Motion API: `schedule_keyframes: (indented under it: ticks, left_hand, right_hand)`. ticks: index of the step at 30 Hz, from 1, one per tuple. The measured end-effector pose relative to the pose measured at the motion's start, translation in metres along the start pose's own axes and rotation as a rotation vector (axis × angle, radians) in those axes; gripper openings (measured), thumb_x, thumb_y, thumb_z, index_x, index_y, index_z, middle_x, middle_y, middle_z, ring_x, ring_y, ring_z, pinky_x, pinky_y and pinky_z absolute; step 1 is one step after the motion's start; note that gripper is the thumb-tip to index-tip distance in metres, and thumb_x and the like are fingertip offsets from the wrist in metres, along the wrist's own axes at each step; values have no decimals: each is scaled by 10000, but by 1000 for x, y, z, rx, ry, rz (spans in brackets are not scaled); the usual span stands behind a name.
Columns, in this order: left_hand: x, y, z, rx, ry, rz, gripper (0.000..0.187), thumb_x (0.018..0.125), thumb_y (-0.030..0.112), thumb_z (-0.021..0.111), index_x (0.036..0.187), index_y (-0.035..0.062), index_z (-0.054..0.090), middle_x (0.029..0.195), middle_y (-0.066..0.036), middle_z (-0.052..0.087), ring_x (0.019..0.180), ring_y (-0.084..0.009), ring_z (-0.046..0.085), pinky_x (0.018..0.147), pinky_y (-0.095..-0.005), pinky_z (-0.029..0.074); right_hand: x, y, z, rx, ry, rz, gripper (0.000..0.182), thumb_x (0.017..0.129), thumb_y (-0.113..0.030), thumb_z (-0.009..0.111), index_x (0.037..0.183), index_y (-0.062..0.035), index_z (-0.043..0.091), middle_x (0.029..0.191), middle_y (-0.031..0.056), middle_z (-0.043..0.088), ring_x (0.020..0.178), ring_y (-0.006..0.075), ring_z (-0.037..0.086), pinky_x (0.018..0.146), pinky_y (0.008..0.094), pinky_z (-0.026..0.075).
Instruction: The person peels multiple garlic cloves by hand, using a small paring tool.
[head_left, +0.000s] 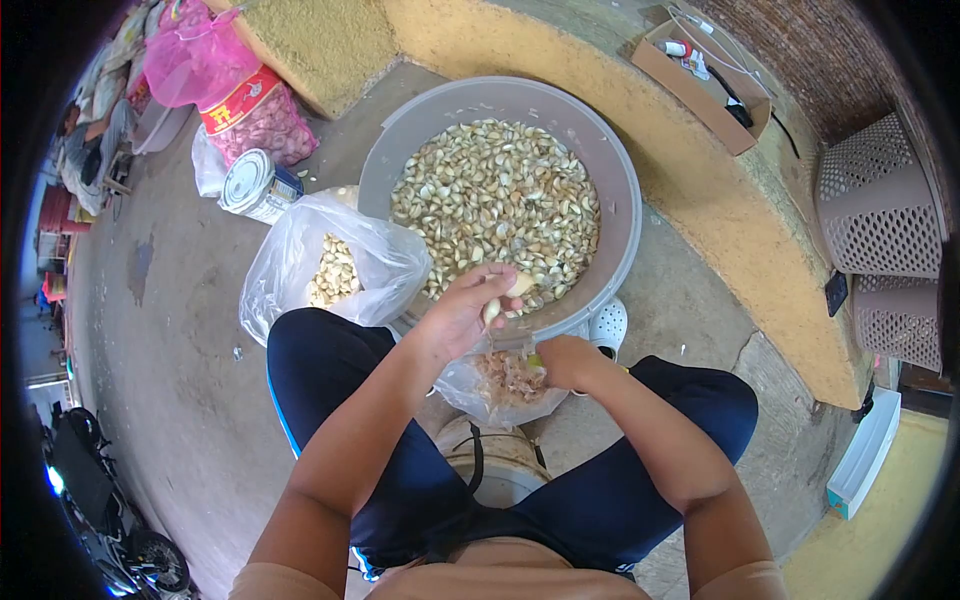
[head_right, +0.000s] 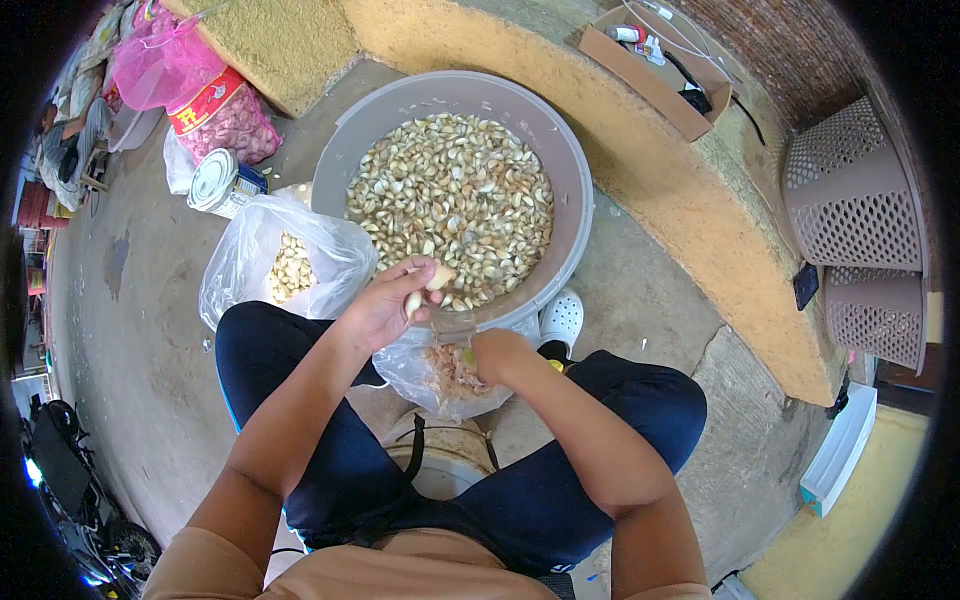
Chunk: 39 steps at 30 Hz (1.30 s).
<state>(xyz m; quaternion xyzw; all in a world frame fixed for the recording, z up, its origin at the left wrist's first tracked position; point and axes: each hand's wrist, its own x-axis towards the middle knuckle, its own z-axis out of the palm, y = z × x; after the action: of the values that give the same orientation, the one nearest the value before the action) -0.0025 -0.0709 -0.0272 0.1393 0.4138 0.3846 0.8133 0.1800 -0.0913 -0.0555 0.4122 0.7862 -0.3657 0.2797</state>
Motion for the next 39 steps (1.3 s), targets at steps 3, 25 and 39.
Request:
schedule_keyframes:
  ticks: [3,25,39]
  left_hand:
    - [0,1,0,11,-2,14,265,841,165,571,1051,57,451,978,-79,546,816,-160,590,513,-219,404]
    - [-3,8,2,21,37,11,279,783,121,547,1043,33,496,869,-34,538,743,-95,554,422,-174,318]
    - [-5,16,6,-70,-105,-2,259,834,146,530,1037,-12,500,786,-29,493,619,-37,451,342,-131,276]
  right_hand:
    - [-6,0,-17,168,179,54,272,683,-155,594,875,37,595,865,209,613,836,333,600,710,424,474]
    - [-30,-4,-64,881,538,-195,243,843,-216,528,921,7,471,742,122,557,664,215,541,606,333,422]
    - [-31,-2,-68,1241,352,-388,200,920,-230,441,930,-39,499,742,12,526,684,95,494,630,247,423]
